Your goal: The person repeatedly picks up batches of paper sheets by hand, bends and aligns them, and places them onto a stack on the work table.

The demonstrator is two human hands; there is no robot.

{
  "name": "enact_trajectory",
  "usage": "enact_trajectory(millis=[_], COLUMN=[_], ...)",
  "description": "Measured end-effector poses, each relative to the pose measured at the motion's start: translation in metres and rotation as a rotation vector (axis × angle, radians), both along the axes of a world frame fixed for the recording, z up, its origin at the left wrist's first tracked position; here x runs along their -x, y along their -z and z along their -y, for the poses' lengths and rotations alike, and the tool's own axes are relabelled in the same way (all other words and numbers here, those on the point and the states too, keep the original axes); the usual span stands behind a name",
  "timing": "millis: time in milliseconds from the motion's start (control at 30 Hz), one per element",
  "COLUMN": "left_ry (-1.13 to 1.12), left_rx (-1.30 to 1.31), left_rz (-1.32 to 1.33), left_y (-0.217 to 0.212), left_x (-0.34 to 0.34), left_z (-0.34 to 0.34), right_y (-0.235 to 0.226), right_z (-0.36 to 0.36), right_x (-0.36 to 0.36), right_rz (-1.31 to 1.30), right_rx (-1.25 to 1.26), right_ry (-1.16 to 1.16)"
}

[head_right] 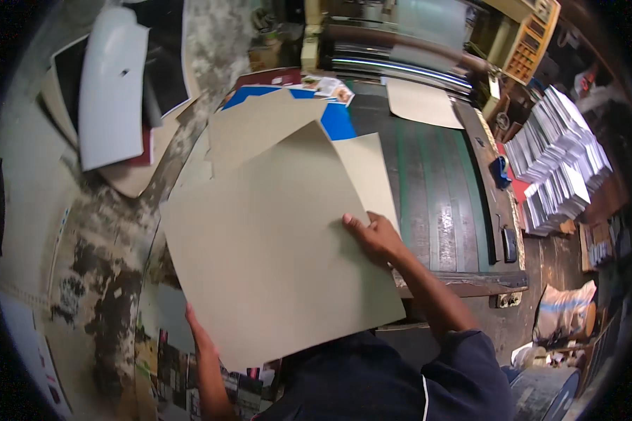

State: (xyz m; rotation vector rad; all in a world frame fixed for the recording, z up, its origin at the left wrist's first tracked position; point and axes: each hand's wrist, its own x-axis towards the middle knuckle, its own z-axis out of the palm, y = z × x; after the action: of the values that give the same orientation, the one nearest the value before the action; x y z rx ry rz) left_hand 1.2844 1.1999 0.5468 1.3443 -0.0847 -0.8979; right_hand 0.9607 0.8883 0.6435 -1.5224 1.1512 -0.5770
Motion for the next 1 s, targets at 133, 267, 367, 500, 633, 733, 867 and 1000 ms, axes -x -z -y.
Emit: enact_trajectory(millis=[133, 267, 367, 500, 633, 733, 867, 1000], left_ry=[0.273, 0.480, 0.559, 0.581, 0.595, 0.579, 0.633, 0.432], left_rx=[0.031, -0.173, -0.339, -0.430, -0.314, -0.278, -0.286, -0.181], left_rz=[0.034, 0.093, 0.145, 0.165, 0.025, -0.052, -0.037, -0.609], left_y=[-0.035, -0.025, -0.002, 0.026, 0.059, 0.047, 0.020, 0.026], left_x=[-0.025, -0.050, -0.056, -0.054, -0.075, -0.074, -0.057, -0.084], left_z=[0.145, 0.237, 0.275, 0.284, 0.287, 0.287, 0.289, 0.264], right_y=[-0.006, 0.020, 0.075, 0.094, 0.093, 0.086, 0.087, 0.099], right_z=[0.085, 0.145, 0.166, 0.164, 0.169, 0.169, 0.165, 0.166], right_x=[0.023, 0.034, 0.043, 0.050, 0.041, 0.041, 0.049, 0.057], right_rz=[-0.085, -0.356, -0.523, -0.367, -0.367, -0.294, -0.206, -0.208], right_rx=[0.057, -0.022, -0.118, -0.191, -0.141, -0.206, -0.232, -0.244], right_ry=[0.102, 0.159, 0.204, 0.279, 0.234, 0.234, 0.291, 0.248])
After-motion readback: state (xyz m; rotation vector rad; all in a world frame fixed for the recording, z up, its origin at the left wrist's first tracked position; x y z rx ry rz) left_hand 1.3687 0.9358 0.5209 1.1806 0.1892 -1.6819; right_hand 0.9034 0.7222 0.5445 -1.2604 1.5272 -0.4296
